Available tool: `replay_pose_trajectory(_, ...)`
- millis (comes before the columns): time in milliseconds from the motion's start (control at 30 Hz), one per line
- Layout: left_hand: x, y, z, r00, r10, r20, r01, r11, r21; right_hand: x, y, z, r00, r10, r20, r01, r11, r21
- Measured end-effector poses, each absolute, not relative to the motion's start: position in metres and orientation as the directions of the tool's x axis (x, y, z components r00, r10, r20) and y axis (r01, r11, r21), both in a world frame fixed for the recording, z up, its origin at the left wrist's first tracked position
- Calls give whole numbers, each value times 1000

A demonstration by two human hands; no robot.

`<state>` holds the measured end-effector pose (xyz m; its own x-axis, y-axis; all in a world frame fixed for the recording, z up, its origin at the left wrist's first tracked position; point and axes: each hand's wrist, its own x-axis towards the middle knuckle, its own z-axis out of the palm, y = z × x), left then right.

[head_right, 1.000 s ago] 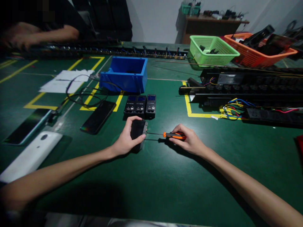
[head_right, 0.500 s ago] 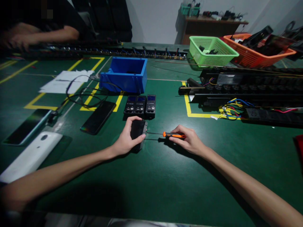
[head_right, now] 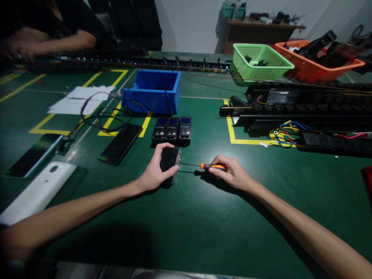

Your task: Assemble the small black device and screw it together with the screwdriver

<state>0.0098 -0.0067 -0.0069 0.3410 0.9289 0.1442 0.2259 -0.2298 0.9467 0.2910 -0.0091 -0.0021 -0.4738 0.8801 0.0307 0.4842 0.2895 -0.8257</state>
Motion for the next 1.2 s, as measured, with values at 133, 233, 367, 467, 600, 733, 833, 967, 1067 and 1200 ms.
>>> replay_pose_trajectory(133, 9, -7, -7, 339, 929, 147, 233, -234, 944, 290, -9, -2, -479, 878, -5, 472, 253, -845)
replay_pose_trajectory(233, 9, -6, -7, 339, 929, 150, 234, -238, 943, 290, -9, -3, -468, 884, 8, 481, 262, -837)
replay_pose_trajectory(367, 9, -7, -7, 347, 926, 148, 231, -238, 943, 290, -8, -4, -443, 894, 62, 486, 298, -822)
replay_pose_trajectory(467, 9, -7, -6, 346, 927, 147, 236, -237, 942, 289, -9, -5, -426, 900, 89, 472, 305, -827)
replay_pose_trajectory(600, 9, -7, -6, 341, 928, 148, 242, -239, 941, 288, -11, -5, -412, 906, 96, 491, 309, -814)
replay_pose_trajectory(733, 9, -7, -7, 343, 927, 152, 237, -242, 941, 289, -10, -4, -410, 903, 124, 497, 335, -801)
replay_pose_trajectory(833, 9, -7, -7, 342, 928, 150, 237, -239, 942, 290, -10, -4, -425, 894, 139, 486, 355, -799)
replay_pose_trajectory(967, 9, -6, -8, 333, 931, 147, 245, -236, 940, 290, -9, -3, -446, 886, 126, 478, 355, -803)
replay_pose_trajectory(1067, 9, -6, -8, 336, 931, 141, 242, -230, 942, 289, -9, -3, -455, 883, 115, 487, 355, -798)
replay_pose_trajectory(1200, 9, -7, -7, 339, 931, 139, 236, -226, 945, 290, -9, -2, -472, 877, 83, 495, 342, -799)
